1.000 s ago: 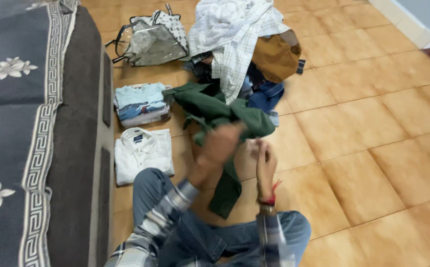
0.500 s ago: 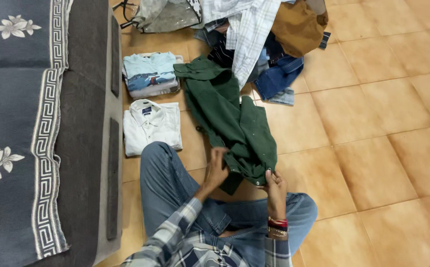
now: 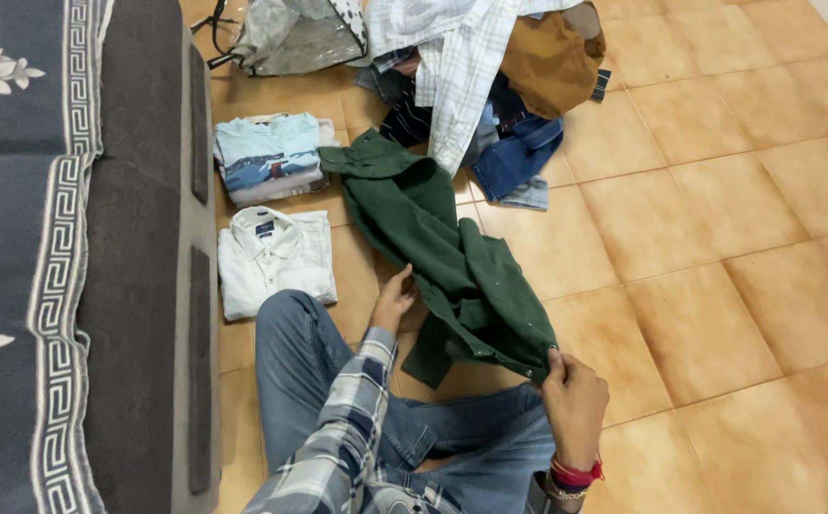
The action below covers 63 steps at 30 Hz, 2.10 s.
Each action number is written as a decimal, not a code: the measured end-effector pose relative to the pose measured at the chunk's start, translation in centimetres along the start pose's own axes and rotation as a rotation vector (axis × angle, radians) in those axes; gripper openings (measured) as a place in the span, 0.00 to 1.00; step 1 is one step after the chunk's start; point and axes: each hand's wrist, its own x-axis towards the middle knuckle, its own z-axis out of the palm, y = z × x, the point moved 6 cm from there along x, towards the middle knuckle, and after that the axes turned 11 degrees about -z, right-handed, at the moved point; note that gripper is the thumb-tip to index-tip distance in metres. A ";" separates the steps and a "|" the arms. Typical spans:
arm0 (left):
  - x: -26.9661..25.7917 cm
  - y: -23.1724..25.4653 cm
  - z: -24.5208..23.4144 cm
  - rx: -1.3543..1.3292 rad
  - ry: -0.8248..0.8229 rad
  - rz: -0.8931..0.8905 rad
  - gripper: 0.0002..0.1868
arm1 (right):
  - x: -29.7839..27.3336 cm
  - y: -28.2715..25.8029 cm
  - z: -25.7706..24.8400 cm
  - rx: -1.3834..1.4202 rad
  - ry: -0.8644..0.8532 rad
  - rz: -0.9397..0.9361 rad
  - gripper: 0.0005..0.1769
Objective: The person folds a light blue t-shirt and a green shirt, then buttons and folds a white plaid shirt by hand while sitting on the floor.
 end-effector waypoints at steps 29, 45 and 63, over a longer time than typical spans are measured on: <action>-27.1 9.2 10.4 1.150 0.265 1.540 0.13 | 10.2 9.7 7.6 0.323 0.069 -0.051 0.14; -19.6 4.4 6.4 1.473 0.220 1.278 0.14 | 6.5 11.3 18.5 0.032 0.139 -0.343 0.09; -23.5 3.3 7.7 1.238 0.049 1.200 0.11 | 6.0 11.8 24.2 0.755 -0.191 -0.468 0.08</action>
